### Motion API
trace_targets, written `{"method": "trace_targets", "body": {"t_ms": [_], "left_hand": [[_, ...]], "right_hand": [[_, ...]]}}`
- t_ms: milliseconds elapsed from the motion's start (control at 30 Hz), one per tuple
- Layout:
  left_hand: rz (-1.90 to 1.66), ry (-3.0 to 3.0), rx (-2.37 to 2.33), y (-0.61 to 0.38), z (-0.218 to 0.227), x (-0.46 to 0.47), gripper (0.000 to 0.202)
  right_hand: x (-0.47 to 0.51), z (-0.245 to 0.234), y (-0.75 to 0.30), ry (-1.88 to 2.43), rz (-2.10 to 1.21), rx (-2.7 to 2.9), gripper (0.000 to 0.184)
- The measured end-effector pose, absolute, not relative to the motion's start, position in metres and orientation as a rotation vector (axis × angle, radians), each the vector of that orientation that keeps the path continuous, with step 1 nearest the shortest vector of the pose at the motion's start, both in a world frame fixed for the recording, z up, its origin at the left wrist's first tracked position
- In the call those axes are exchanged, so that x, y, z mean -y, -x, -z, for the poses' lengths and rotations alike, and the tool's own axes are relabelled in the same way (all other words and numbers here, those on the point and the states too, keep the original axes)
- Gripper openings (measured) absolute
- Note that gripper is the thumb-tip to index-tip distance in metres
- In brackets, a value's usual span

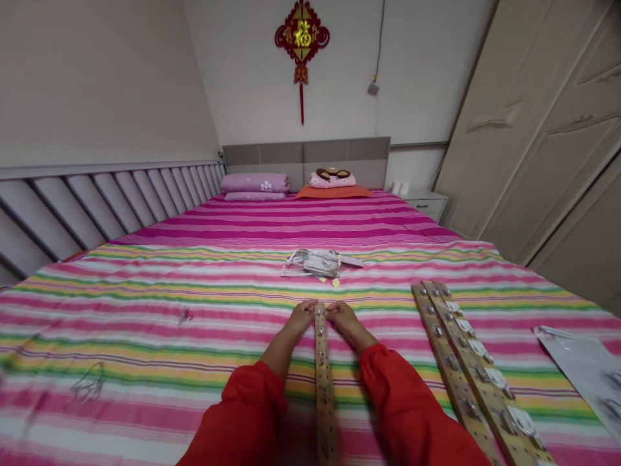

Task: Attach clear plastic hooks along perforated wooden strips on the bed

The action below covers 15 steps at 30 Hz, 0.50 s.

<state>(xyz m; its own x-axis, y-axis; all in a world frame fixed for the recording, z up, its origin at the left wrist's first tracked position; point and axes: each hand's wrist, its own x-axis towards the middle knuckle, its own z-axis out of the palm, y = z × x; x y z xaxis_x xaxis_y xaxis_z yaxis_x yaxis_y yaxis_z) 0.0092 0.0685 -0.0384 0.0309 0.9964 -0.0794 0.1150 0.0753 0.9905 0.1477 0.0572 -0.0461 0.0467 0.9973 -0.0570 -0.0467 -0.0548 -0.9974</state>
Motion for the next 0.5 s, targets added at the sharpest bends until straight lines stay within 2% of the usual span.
{"method": "trace_targets", "body": {"t_ms": [267,500], "left_hand": [[-1.134,-1.296,-1.326,-0.002,0.037,-0.052,0.043],[-1.115,-1.395,-1.391,0.011,0.041,-0.018,0.047]], "right_hand": [[-0.038,0.032,-0.149,1.235,-1.213,1.102,0.041],[-0.001,0.025,-0.15,1.217,-1.14,1.121,0.044]]}}
